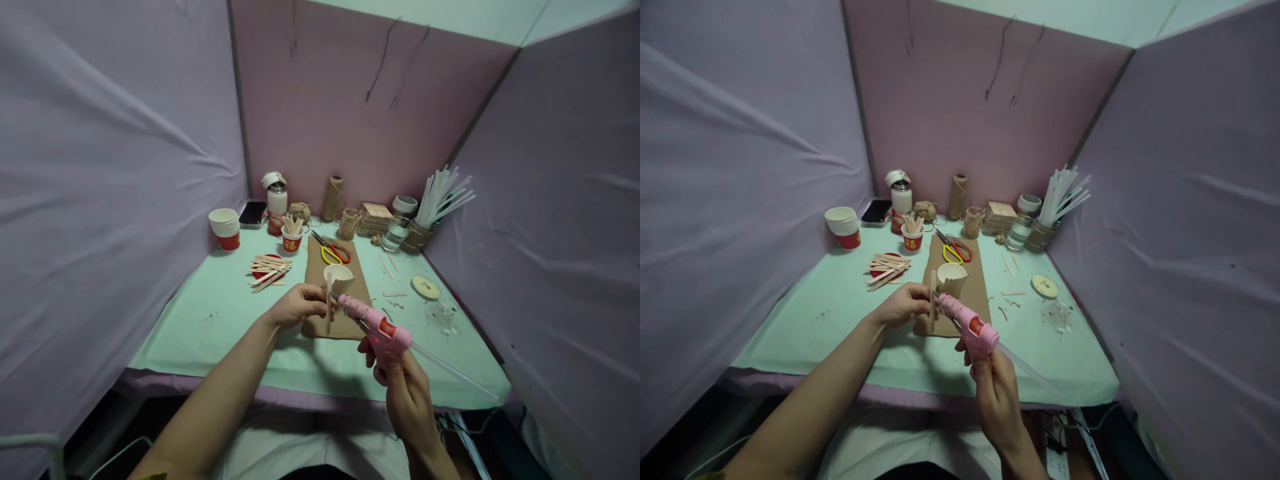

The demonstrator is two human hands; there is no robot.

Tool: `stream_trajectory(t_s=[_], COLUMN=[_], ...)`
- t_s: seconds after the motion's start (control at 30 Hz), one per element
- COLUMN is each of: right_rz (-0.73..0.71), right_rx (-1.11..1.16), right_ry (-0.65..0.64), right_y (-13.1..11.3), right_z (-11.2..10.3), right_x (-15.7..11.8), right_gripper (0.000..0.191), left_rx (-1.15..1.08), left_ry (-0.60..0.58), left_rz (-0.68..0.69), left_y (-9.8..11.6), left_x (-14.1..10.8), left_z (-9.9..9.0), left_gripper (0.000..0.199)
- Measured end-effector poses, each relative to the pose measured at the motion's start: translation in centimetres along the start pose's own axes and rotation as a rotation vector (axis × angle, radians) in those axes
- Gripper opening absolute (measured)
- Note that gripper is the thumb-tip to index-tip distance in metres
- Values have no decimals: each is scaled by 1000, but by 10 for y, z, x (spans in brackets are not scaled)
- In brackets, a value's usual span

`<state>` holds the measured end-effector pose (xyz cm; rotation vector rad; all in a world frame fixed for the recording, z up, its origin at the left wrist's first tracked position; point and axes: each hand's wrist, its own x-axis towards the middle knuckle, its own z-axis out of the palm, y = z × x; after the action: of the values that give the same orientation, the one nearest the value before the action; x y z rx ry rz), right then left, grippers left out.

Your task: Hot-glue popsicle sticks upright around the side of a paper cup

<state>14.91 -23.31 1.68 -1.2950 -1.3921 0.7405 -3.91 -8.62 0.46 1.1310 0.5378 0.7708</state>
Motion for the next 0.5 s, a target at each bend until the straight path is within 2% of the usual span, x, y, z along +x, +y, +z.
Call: stream_trajectory(t_s=[0.5], right_rz=[-30], right_rx=[-42], right_ry=[10], right_y=[5], right_z=[0], right_x=[-1], right_gripper=[38], left_rx=[44], left_ry=[-11], left_rz=[21], left_y=[4], left_x=[-2], left_z=[2], left_gripper=[15])
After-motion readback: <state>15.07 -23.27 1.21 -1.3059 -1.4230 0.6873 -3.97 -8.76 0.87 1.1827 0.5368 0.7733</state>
